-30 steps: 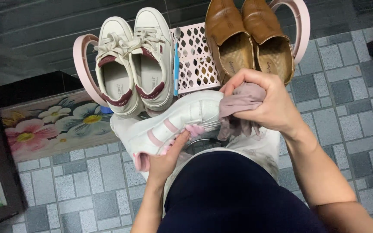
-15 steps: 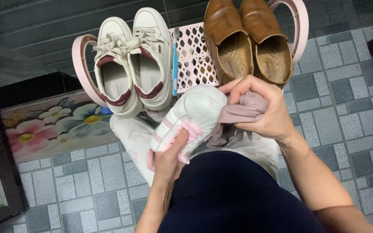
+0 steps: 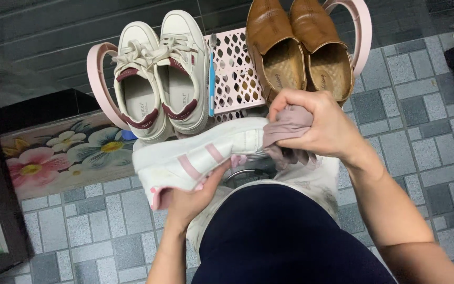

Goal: Cleaning a pair of white sneakers with a cloth

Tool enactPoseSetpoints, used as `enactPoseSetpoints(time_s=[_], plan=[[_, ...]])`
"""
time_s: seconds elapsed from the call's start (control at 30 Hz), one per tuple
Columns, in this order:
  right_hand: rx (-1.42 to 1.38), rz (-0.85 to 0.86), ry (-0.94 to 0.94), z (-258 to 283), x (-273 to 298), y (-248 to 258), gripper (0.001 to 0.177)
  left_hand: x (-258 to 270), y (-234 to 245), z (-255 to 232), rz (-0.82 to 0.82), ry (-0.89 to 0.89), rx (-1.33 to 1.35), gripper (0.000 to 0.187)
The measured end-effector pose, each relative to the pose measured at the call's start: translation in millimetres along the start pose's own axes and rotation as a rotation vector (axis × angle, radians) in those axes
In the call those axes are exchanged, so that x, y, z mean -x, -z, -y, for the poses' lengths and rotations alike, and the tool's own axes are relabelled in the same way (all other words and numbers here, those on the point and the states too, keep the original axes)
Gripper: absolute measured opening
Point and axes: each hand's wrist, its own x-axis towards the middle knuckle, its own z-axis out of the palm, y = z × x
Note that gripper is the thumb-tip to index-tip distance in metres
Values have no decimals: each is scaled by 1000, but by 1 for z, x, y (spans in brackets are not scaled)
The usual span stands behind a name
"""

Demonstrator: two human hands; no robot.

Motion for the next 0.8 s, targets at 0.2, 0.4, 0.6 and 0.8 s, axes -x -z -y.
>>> enactPoseSetpoints(time_s=[0.2,0.4,0.6,0.8], plan=[[-210,-88,131,-2,8,1,36,9,-12,30,-173,608,363,33],[-279,-224,239,-10,16,-24,36,-7,-34,6,-217,468,1121,49],[-751,-133,134,-32,27,-34,25,13,-35,33,-173,350,951,46],[-923,-55,-30,-38,22,-28,22,12,-21,30,-15,172,476,28]])
